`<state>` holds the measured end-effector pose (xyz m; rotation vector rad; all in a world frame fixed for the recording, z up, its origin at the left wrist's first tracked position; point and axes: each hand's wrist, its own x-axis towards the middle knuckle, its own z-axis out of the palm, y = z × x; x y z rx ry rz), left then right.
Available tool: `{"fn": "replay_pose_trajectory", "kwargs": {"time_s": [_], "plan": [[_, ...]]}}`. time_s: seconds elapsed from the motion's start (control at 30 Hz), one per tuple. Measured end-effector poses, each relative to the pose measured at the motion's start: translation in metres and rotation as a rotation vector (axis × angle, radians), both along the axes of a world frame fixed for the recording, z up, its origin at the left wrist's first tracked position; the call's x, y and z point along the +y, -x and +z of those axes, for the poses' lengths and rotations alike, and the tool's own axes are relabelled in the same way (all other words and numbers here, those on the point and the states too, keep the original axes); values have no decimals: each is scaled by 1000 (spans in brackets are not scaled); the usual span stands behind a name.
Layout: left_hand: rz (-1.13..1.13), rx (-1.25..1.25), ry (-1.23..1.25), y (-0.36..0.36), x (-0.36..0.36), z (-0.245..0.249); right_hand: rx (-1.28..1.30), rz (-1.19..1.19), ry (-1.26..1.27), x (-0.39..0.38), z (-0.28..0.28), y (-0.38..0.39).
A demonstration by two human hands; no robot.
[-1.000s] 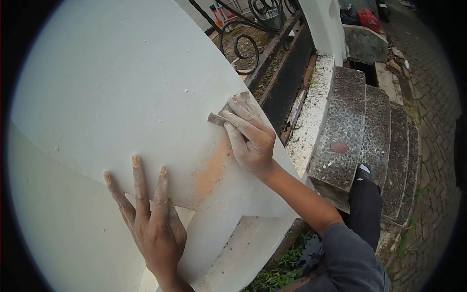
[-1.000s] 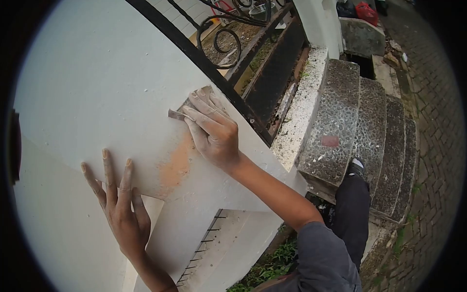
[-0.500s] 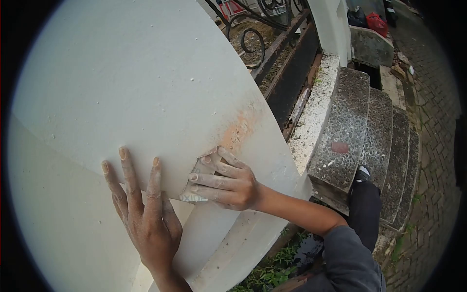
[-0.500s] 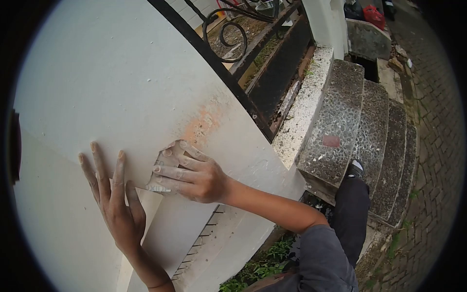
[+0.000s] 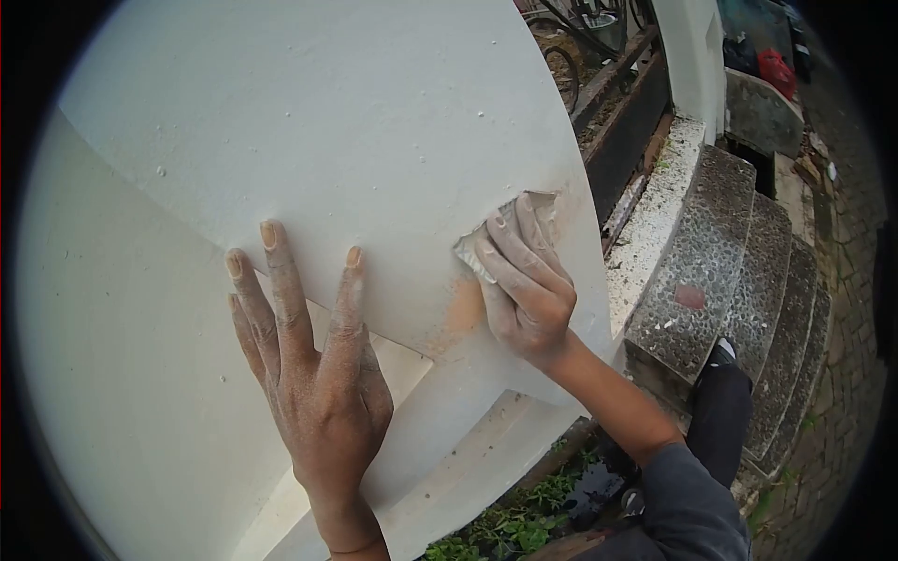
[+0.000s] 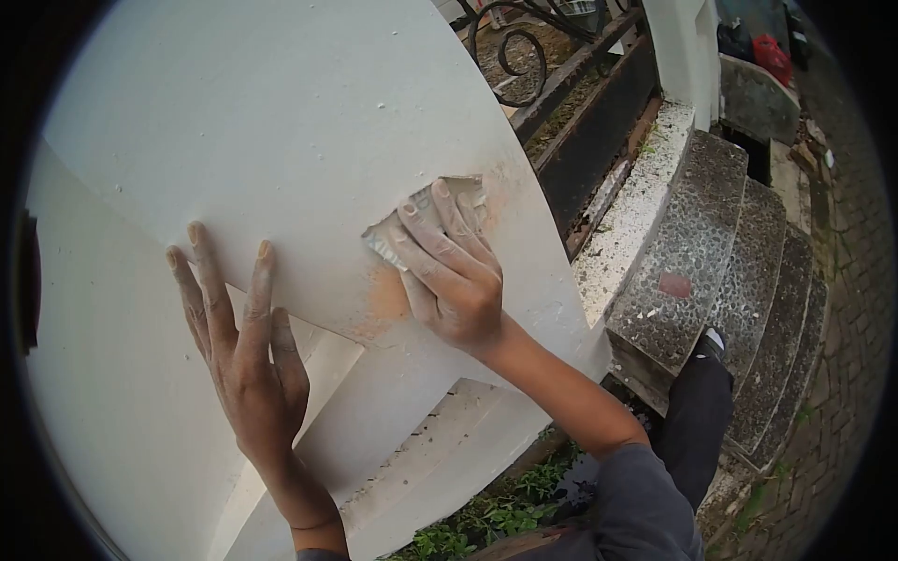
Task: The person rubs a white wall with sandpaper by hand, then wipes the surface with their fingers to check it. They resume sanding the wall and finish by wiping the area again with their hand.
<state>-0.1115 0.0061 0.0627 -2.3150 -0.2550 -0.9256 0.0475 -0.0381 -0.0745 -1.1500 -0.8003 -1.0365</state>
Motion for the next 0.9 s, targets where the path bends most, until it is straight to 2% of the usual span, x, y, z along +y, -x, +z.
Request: {"fn": "replay_pose_trajectory", "kwargs": {"time_s": [0.03, 0.1, 0.13, 0.17, 0.23, 0.3, 0.33, 0.37, 0.47, 0.5, 0.6, 0.67, 0.73, 0.8, 0.9], "plan": [[-3, -8, -9, -1, 1, 0, -119, 177, 124, -2, 3, 31], [-32, -23, -9, -3, 4, -3, -236, 265, 183, -2, -4, 33], [-49, -28, -14, -2, 6, -3, -239, 165, 151, -3, -7, 13], [-41, -14, -18, -2, 7, -1, -117, 29, 75, -7, -10, -12], [-15, 10, -1, 0, 4, 0, 261, 300, -73, -3, -12, -40], [-29, 8, 19, 0, 3, -1, 243, 392, 7, -2, -13, -4], [-42, 5, 20, -1, 3, 0, -53, 109, 94, -4, 4, 28], [-47, -2, 12, -3, 3, 1, -186, 362, 127, 1, 1, 48], [-65, -11, -4, 0, 6, 2, -201, 78, 146, -11, -7, -4], [-74, -30, 0, -1, 6, 2, -62, -33, 73, -17, -3, -32], [-67, -46, 41, 3, 6, -1, 110, 0, -47, -3, -1, -17], [-75, -43, 19, -2, 6, 0, -190, 253, 137, 2, -1, 45], [-70, -8, -15, 0, 6, -1, -297, 318, 156, -2, -2, 29], [-29, 20, -26, 1, 5, -1, -66, -2, 25, -10, -7, -25], [14, 74, -6, 4, 2, -2, 237, 82, -66, -7, -9, -34]]}}
